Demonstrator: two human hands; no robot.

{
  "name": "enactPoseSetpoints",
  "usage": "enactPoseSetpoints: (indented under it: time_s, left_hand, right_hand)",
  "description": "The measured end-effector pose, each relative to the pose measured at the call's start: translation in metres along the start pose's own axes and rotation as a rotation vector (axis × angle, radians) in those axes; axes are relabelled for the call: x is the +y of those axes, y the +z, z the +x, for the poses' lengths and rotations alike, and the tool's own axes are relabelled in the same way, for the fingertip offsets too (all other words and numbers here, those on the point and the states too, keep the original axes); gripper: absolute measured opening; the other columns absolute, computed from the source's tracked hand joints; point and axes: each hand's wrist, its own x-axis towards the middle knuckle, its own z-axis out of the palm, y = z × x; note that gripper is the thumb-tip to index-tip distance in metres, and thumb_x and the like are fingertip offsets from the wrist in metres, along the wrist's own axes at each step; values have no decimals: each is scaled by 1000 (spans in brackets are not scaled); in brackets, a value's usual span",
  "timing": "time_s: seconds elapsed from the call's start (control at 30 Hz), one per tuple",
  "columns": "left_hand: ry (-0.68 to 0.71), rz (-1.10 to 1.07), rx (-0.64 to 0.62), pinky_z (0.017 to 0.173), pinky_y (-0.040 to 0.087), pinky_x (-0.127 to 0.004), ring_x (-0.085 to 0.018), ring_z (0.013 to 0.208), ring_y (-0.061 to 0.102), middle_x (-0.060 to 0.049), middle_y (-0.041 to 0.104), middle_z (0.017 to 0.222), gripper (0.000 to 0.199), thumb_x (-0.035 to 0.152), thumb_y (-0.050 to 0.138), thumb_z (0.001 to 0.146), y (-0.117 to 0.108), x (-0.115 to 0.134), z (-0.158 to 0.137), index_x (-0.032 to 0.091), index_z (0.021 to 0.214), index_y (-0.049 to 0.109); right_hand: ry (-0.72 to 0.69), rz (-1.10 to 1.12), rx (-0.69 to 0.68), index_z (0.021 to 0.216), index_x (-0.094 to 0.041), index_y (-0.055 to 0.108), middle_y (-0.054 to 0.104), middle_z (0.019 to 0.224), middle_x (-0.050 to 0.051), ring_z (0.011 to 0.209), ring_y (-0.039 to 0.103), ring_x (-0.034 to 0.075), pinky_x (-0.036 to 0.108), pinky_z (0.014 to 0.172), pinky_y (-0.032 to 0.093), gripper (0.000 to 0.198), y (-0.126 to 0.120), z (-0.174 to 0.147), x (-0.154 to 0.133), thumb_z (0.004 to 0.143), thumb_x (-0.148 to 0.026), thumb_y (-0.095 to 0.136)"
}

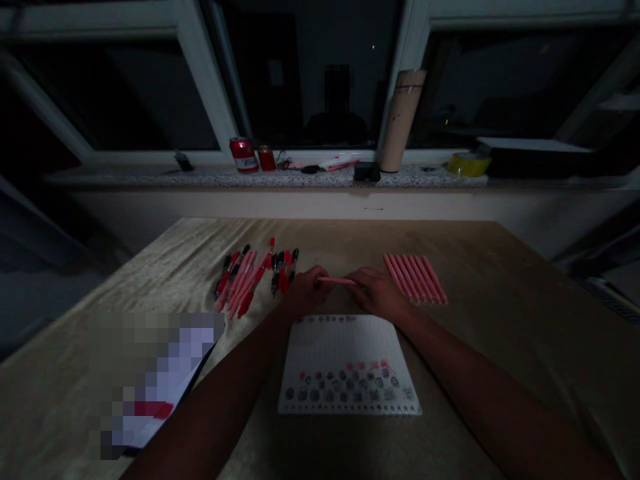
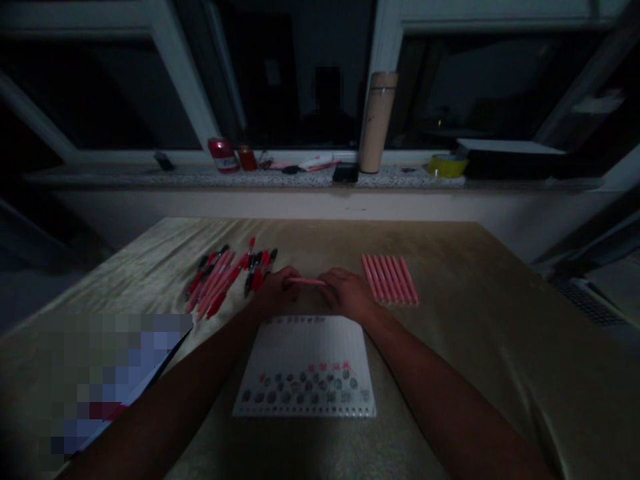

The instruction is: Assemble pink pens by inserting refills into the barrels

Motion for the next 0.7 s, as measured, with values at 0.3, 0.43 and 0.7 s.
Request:
enactPoseSetpoints:
  time_s: [0.3, 0.43, 0.7]
  left_hand:
    - [12, 50, -26, 52, 35, -20, -10, 52, 52, 3, 58, 53, 37, 47, 45, 85, -2, 4, -1, 16, 68, 56]
    - [16, 44, -27, 51, 34, -20, -10, 50, 52, 2, 58, 52, 40, 47, 44, 85, -2, 4, -1, 15, 64, 55]
    - [41, 72, -33, 50, 32, -20, -9, 46, 48, 3, 51, 45, 49, 47, 40, 87, -3, 6, 0, 15, 53, 54]
  right_hand:
    - [8, -16, 11, 104, -18, 63, 64, 89, 8, 83, 58, 18, 29, 73, 44, 25, 0, -1, 0, 90, -29, 46]
    - [6, -13, 4, 106, -18, 63, 65, 91, 9, 84, 58, 18, 29, 75, 44, 26, -1, 0, -1, 90, -30, 45]
    - [-15, -30, 0, 103, -17, 63, 64, 92, 9, 86, 58, 18, 30, 76, 44, 25, 1, 0, 1, 90, -28, 45]
